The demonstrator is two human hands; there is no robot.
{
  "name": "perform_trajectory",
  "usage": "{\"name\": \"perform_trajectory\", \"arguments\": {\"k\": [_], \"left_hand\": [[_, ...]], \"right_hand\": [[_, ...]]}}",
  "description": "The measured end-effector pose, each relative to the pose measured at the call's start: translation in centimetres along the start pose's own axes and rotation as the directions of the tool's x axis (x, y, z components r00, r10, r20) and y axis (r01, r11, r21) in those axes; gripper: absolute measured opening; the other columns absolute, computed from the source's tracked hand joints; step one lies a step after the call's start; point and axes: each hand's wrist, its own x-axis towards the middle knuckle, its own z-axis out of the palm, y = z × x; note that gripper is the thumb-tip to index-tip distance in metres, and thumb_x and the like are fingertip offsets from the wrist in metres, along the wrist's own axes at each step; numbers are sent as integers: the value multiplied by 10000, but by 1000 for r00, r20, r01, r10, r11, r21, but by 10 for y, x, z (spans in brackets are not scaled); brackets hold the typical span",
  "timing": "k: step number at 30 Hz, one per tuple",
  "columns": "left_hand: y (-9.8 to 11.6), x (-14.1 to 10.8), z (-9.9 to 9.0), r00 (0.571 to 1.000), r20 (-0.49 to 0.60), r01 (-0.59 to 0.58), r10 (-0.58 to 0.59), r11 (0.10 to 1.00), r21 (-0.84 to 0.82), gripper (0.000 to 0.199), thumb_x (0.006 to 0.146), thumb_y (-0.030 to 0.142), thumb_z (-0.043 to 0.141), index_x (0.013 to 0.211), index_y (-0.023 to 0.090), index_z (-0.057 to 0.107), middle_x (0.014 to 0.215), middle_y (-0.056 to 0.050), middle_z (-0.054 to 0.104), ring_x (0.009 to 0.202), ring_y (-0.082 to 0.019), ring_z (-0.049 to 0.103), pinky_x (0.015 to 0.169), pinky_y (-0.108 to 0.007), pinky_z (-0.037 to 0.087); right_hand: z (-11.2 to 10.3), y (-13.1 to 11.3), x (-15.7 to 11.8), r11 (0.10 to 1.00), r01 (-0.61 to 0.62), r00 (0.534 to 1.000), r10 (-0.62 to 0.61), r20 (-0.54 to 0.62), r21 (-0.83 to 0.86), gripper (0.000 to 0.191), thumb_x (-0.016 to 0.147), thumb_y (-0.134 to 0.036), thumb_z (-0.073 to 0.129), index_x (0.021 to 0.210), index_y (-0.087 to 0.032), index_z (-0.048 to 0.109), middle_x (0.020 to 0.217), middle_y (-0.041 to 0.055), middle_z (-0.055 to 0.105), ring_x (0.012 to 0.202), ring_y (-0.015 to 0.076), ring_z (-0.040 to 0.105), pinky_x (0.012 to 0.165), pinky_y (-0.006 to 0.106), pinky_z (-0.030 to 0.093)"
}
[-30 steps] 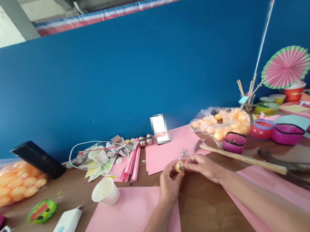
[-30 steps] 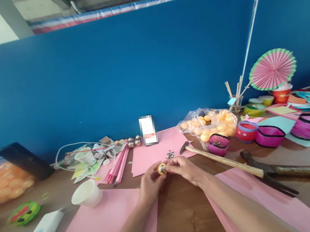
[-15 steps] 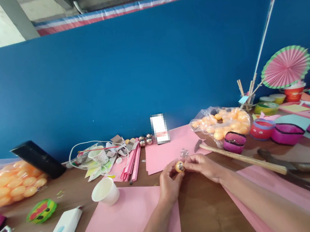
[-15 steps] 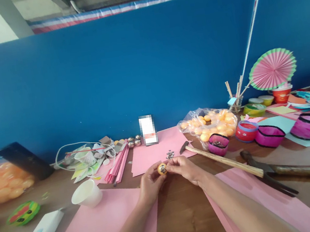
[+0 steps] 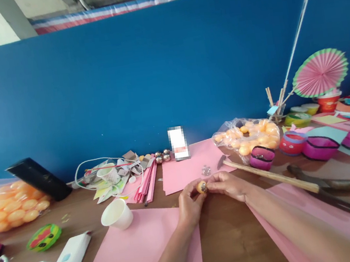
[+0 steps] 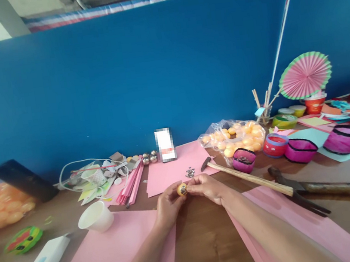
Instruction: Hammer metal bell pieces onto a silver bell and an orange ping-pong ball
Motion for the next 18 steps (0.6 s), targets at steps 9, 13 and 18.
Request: {"name": "perform_trajectory", "arguments": {"k": [9,13,18], "left_hand": [[-1,1,-1,1000,-20,12,-12,1000,22,409,624,92,620,1026,164,607,1024,-70,646,973,-224,576,867,-356,447],[-2,1,-1,999,-47,1,1,1000,26,416,610,101,640,1021,167,620,1024,-68,652,979,-235,574,893,-371,426],[-3,0,0,1000,-27,-12,12,1000,8,421,609,104,648,1024,166,621,1029,-73,652,977,-237,577,911,-384,411]], "right_hand": [[1,1,1,999,-18,998,20,-67,35,298,528,-313,771,688,-112,620,778,57,669,781,161,620,860,343,430],[2,2,0,1000,1,996,1,-84,23,288,527,-304,771,678,-117,613,767,52,669,768,162,621,852,350,437],[1,3,2,1000,2,997,0,-71,27,285,537,-299,768,678,-121,595,780,53,668,801,179,622,871,362,431]]}}
